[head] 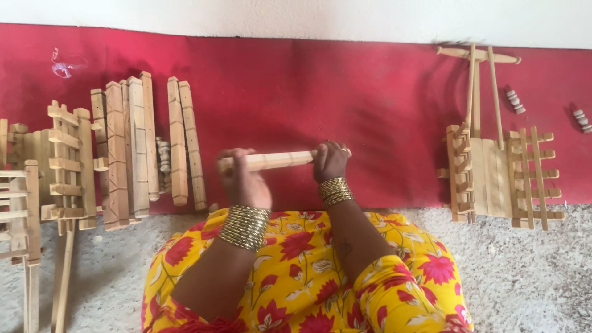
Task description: The person sits on the floor and assembles small wooden toy carts. They fit a long wooden axle bar into a toy cart frame, work a long wooden stick piece with their hands, then attach and press wooden side pieces onto another cart body, fitting parts together by hand.
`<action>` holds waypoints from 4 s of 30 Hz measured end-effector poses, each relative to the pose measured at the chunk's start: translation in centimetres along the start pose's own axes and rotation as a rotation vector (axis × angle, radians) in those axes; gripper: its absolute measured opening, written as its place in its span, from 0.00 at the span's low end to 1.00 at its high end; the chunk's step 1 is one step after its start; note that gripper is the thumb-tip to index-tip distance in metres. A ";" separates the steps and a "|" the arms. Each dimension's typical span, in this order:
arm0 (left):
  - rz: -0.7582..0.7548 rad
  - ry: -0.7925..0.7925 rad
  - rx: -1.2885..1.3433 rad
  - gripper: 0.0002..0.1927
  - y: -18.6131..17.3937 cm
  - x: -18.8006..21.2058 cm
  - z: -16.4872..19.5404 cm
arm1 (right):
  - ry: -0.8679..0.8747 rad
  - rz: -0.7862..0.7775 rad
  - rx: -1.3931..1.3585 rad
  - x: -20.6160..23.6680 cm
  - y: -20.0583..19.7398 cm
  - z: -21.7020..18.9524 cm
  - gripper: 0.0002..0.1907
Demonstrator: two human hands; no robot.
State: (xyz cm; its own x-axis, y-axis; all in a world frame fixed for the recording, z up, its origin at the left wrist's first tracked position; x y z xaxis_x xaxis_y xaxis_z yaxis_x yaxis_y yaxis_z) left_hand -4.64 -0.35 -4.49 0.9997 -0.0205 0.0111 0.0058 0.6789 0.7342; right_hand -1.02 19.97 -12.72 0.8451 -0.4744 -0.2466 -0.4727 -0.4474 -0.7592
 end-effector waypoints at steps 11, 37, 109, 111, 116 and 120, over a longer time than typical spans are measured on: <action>-0.072 -0.084 0.342 0.20 -0.2 0.3 0.6 | -0.326 -0.259 -0.043 2.8 -2.0 -6.5 0.20; -0.186 0.016 0.109 0.13 0.6 -0.7 0.8 | -0.074 -0.310 -0.046 1.1 0.2 -5.1 0.19; -0.192 -0.399 0.267 0.09 1.4 -0.5 3.8 | 0.284 -0.475 -0.028 4.8 0.1 -1.3 0.34; -0.234 -0.299 0.303 0.07 1.2 -0.2 3.1 | -0.274 -0.142 0.051 6.4 -0.7 -5.9 0.38; -0.287 -0.088 0.238 0.09 0.7 0.5 1.5 | -0.495 -0.283 0.151 8.7 -1.1 -9.7 0.46; -0.226 -0.131 0.274 0.15 0.5 0.3 1.5 | -0.048 -0.352 0.363 5.2 0.2 -2.8 0.40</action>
State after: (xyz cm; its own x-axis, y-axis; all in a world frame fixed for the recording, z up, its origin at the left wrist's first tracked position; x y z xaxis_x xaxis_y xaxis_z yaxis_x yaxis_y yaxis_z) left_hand -4.38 -1.18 -3.10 0.9624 -0.2531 -0.0983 0.2020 0.4255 0.8821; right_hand 2.59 15.30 -12.42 0.9521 -0.3030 0.0412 -0.0468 -0.2776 -0.9596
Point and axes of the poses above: each hand's wrist, its own x-axis away from the middle knuckle, its own y-axis out of the palm, z = x × y, the point moved 2 cm from there along -x, towards the middle knuckle, and after that the axes turned 9 degrees about -z, right-handed, at the moved point
